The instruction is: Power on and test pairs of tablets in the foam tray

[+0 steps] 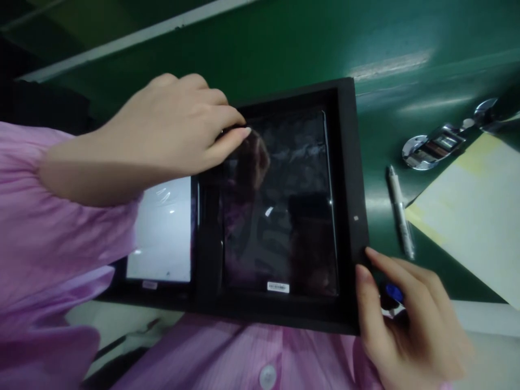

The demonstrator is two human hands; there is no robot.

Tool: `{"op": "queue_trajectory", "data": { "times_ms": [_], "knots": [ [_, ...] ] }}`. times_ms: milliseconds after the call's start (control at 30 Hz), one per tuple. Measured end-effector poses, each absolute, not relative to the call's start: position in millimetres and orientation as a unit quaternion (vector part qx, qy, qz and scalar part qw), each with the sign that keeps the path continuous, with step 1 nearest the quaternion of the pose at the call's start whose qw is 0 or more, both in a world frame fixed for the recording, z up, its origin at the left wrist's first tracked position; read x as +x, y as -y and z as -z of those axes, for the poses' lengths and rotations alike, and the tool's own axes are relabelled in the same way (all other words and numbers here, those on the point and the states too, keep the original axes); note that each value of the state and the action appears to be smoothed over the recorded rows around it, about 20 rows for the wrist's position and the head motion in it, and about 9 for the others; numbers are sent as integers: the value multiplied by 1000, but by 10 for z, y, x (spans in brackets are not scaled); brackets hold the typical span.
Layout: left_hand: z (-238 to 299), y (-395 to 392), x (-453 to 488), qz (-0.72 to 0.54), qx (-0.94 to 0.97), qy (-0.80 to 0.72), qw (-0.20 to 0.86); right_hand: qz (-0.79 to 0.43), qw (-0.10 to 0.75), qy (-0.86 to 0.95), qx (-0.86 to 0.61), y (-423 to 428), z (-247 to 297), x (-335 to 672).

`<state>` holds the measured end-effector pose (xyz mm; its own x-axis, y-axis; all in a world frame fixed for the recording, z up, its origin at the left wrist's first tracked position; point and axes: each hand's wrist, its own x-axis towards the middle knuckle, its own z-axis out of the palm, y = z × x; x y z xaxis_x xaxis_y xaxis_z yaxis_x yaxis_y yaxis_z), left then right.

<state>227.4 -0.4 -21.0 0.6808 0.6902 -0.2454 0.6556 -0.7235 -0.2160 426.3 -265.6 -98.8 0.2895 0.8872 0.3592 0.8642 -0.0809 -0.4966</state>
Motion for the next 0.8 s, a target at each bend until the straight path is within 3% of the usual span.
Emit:
{"op": "queue_trajectory", "data": {
  "times_ms": [167,300,500,633,800],
  "knots": [
    [190,-62,2061,-164,-892,418,43,-22,288,619,-731,2870,1105,4483],
    [181,-77,2022,-96,-902,420,1,-13,278,624,-730,2858,1088,4525],
    [17,106,2302,2,-840,459,-289,15,303,646,-700,2570,848,4320],
    [56,58,2572,78,-754,443,-479,-59,270,736,-619,2472,698,4299],
    [322,-246,2610,99,-682,401,-604,-40,233,808,-540,2435,638,4239]
  ]
}}
